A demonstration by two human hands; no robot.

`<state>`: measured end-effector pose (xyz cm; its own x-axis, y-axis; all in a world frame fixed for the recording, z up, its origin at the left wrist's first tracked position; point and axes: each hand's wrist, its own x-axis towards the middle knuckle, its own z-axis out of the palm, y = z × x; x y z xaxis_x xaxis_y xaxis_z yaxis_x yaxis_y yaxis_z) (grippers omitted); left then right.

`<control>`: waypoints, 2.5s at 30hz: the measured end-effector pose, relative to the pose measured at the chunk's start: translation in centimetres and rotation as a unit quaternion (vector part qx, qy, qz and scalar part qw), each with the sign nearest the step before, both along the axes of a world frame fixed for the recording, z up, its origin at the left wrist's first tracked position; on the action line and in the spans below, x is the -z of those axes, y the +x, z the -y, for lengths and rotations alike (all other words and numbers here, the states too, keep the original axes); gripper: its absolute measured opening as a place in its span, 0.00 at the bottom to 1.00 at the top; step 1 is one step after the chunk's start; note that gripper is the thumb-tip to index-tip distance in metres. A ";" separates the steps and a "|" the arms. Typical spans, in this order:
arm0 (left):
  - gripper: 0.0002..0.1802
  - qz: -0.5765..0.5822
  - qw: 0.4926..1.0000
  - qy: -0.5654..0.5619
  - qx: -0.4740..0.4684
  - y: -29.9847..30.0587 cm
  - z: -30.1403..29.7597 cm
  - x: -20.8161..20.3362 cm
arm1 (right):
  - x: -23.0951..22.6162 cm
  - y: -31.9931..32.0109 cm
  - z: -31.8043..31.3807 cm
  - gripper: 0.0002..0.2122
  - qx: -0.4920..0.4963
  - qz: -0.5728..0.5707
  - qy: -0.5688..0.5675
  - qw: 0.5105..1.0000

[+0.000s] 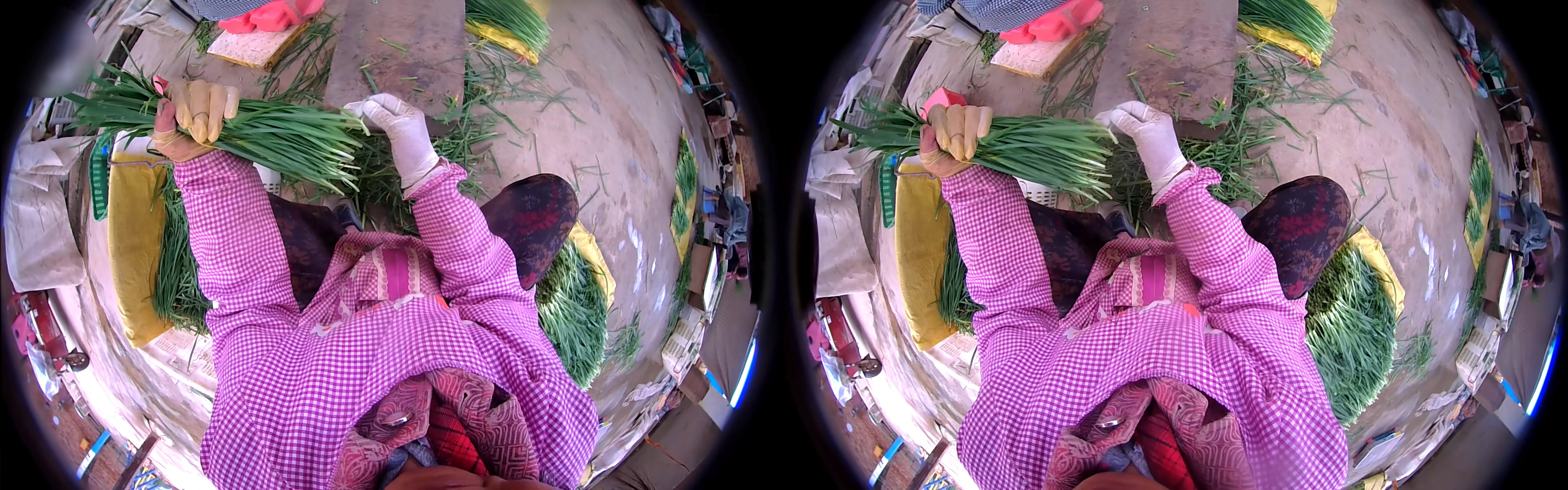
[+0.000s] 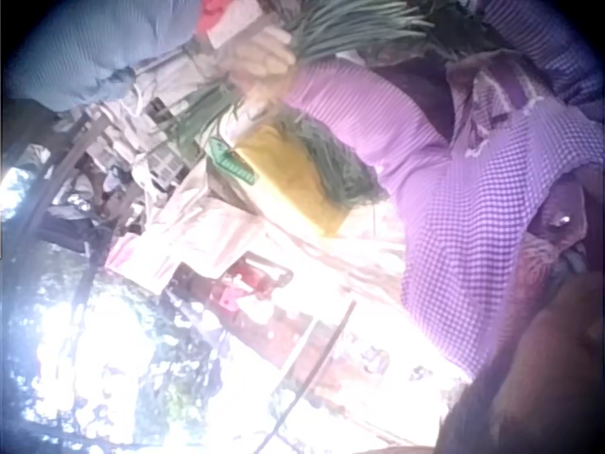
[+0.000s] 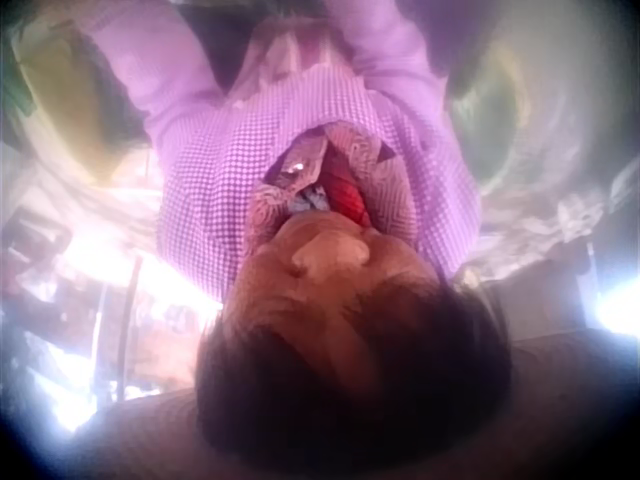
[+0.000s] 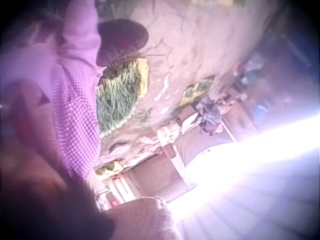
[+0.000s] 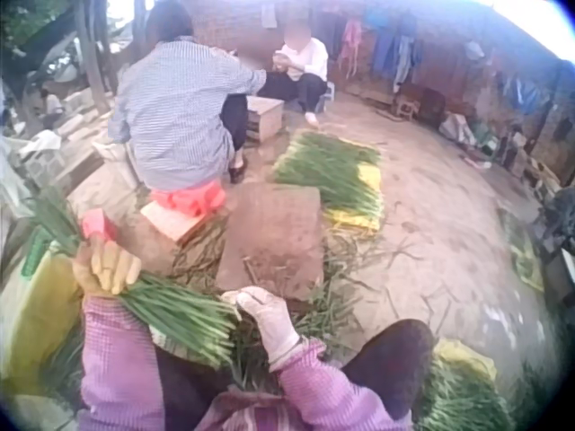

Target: The person sorts and bunches chives by hand, removing loose leaves and organizing them into stacks on the floor.

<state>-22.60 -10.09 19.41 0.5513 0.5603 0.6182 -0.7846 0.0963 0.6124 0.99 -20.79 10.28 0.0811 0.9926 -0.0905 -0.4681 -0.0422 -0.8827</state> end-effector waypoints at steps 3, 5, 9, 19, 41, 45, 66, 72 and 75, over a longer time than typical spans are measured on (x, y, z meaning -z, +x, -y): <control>0.15 -0.013 1.000 0.010 -0.008 0.4 0.0 -0.1 | 1.3 1.5 -0.3 0.10 0.030 0.040 0.001 0.999; 0.15 -0.022 1.000 0.010 -0.016 0.6 0.1 -0.2 | 1.9 2.3 -0.6 0.10 0.061 0.133 -0.002 0.989; 0.15 -0.050 0.999 0.015 -0.012 1.1 0.1 -0.2 | 1.0 3.1 -0.9 0.17 0.010 0.187 0.036 0.982; 0.15 -0.067 0.998 -0.005 -0.004 2.2 0.6 -0.2 | 3.9 1.9 -0.5 0.09 0.032 0.467 0.136 0.873; 0.09 -0.299 0.872 -0.365 -0.127 14.8 1.1 3.4 | 2.7 -0.3 0.3 0.40 -0.115 -0.031 0.079 0.990; 0.34 -0.424 0.891 -0.021 -0.164 16.9 2.7 0.1 | 0.4 2.8 1.2 0.18 -0.043 -0.141 -0.016 0.989; 0.24 -0.350 0.854 -0.383 -0.040 9.8 14.2 17.1 | 3.0 1.0 1.2 0.23 -0.044 0.064 0.032 0.996; 0.18 -0.293 0.850 -0.428 -0.094 8.7 13.6 13.3 | 5.0 5.5 0.2 0.27 -0.112 0.285 0.033 0.951; 0.16 -0.196 0.876 -0.439 -0.025 7.8 13.1 13.9 | 5.7 6.0 0.5 0.22 -0.094 0.220 -0.054 0.970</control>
<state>-14.78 -23.19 5.52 0.5856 0.7548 -0.2955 -0.5466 0.6370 0.5436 7.02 -21.29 4.58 -0.0450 0.9802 -0.1930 -0.0230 -0.1942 -0.9807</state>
